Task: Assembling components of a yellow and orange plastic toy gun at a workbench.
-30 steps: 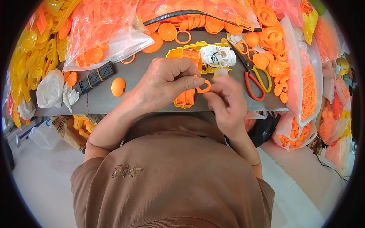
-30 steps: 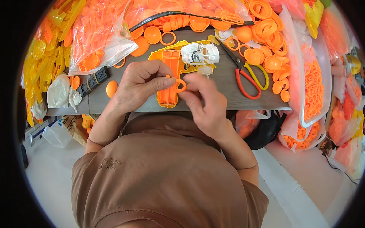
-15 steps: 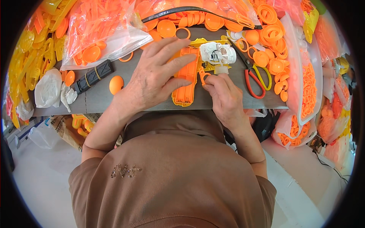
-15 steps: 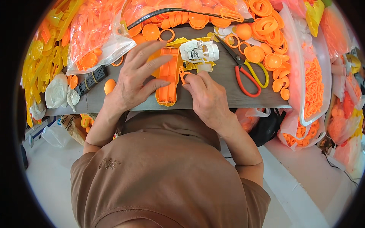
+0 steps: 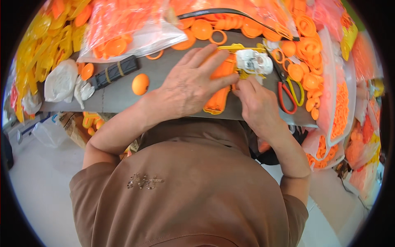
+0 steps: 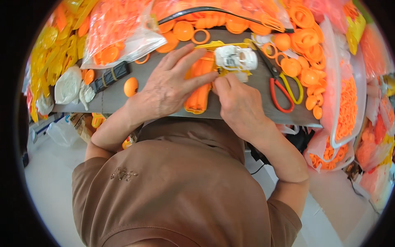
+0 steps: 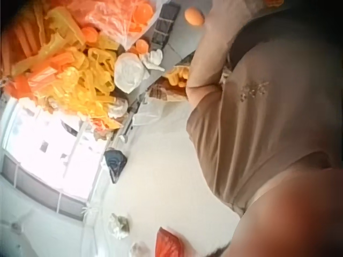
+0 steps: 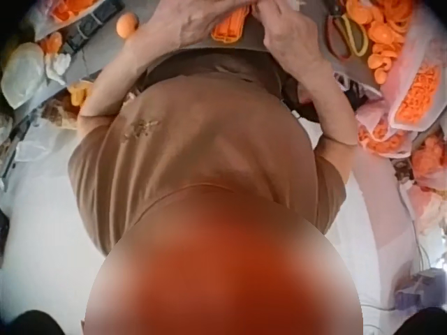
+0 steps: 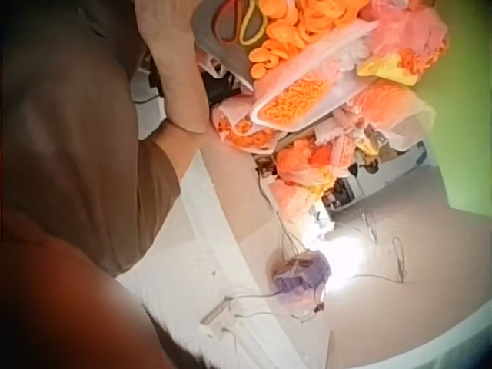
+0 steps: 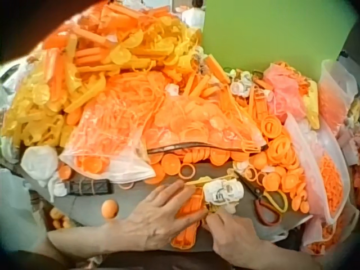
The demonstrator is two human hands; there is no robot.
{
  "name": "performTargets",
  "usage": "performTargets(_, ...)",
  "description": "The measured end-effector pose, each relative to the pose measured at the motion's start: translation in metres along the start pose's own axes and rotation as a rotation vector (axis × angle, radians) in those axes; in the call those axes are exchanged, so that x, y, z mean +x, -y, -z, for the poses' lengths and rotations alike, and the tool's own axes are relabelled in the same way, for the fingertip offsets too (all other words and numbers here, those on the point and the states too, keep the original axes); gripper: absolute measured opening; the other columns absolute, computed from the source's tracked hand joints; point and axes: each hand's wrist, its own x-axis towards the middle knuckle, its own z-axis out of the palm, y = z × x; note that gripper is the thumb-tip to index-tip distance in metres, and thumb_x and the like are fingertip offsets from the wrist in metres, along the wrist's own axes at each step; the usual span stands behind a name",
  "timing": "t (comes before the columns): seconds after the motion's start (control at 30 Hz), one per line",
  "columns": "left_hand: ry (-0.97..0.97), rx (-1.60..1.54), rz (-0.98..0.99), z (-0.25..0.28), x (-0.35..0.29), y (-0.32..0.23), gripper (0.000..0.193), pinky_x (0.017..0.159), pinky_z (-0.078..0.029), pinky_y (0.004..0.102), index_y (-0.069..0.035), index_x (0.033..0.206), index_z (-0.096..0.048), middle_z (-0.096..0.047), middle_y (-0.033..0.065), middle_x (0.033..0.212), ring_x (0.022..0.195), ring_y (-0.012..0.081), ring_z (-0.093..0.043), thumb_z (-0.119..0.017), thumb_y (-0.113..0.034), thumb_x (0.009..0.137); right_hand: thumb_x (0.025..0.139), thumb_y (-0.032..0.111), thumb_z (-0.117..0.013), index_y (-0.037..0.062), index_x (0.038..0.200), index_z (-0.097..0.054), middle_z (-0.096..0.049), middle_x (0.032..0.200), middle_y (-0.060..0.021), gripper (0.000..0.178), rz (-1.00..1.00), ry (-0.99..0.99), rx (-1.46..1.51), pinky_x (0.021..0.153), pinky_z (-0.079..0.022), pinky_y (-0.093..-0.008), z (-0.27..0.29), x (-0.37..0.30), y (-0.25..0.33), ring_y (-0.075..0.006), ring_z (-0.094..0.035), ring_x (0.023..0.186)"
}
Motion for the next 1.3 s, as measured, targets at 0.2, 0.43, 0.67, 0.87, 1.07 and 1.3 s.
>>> performTargets(0.2,-0.002,-0.043,-0.005,-0.002,-0.002,-0.002,0.047,0.099,-0.036,0.0491,-0.015,0.117,-0.060,-0.041,0.0184,0.129,0.121,0.0391,-0.039,-0.060,-0.009,0.070,0.080,0.000,-0.059,0.0003,0.086,-0.051,-0.051,0.080,-0.0143,0.011,0.005,0.034,-0.027,0.055,-0.045,-0.0402,-0.001,0.000,0.003,-0.0340,-0.056,0.066)
performTargets(0.43,-0.070,-0.085,-0.016,-0.005,-0.004,0.001,0.044,0.098,-0.036,0.0487,-0.013,0.116,-0.060,-0.040,0.0181,0.130,0.120,0.0379,-0.040,-0.065,-0.011,0.072,0.083,0.000,-0.057,-0.0004,0.091,-0.050,-0.052,0.081,-0.0159,0.011,-0.044,0.093,-0.097,0.058,-0.045,-0.0426,-0.003,0.001,0.008,-0.0358,-0.056,0.069)
performTargets(0.67,-0.405,0.093,0.490,0.069,-0.069,0.026,0.035,0.080,-0.043,0.0388,-0.004,0.098,-0.064,-0.057,0.0146,0.104,0.095,0.0302,-0.054,-0.077,-0.015,0.067,0.080,0.002,-0.062,0.0001,0.105,-0.054,-0.055,0.090,-0.0166,0.026,-0.136,-0.054,-0.003,0.061,-0.047,-0.0385,0.004,-0.019,0.018,-0.0348,-0.056,0.072)
performTargets(0.87,0.012,0.403,0.616,0.087,-0.126,0.056,0.048,0.093,-0.036,0.0425,-0.002,0.113,-0.056,-0.050,0.0140,0.117,0.109,0.0334,-0.046,-0.073,-0.014,0.070,0.068,0.022,-0.077,0.0071,0.113,-0.058,-0.050,0.112,-0.0159,0.051,-0.017,-0.139,-0.007,0.068,-0.048,-0.0351,-0.014,-0.028,0.026,-0.0292,-0.055,0.084)
performTargets(1.07,-0.190,0.175,0.656,0.085,-0.139,0.056,0.041,0.094,-0.038,0.0384,-0.002,0.111,-0.050,-0.048,0.0151,0.118,0.110,0.0311,-0.048,-0.069,-0.001,0.074,0.060,0.032,-0.079,0.0143,0.117,-0.056,-0.041,0.122,-0.0175,0.064,0.002,-0.117,-0.028,0.071,-0.046,-0.0369,-0.028,-0.033,0.021,-0.0280,-0.051,0.084)
performTargets(1.3,-0.624,-0.890,0.538,0.098,-0.097,0.043,0.044,0.089,-0.043,0.0419,0.002,0.116,-0.045,-0.059,0.0149,0.099,0.093,0.0278,-0.058,-0.062,-0.001,0.076,0.063,0.031,-0.077,0.0145,0.112,-0.059,-0.044,0.118,-0.0211,0.055,0.065,-0.207,-0.103,0.065,-0.043,-0.0316,-0.040,-0.030,0.016,-0.0233,-0.050,0.074)
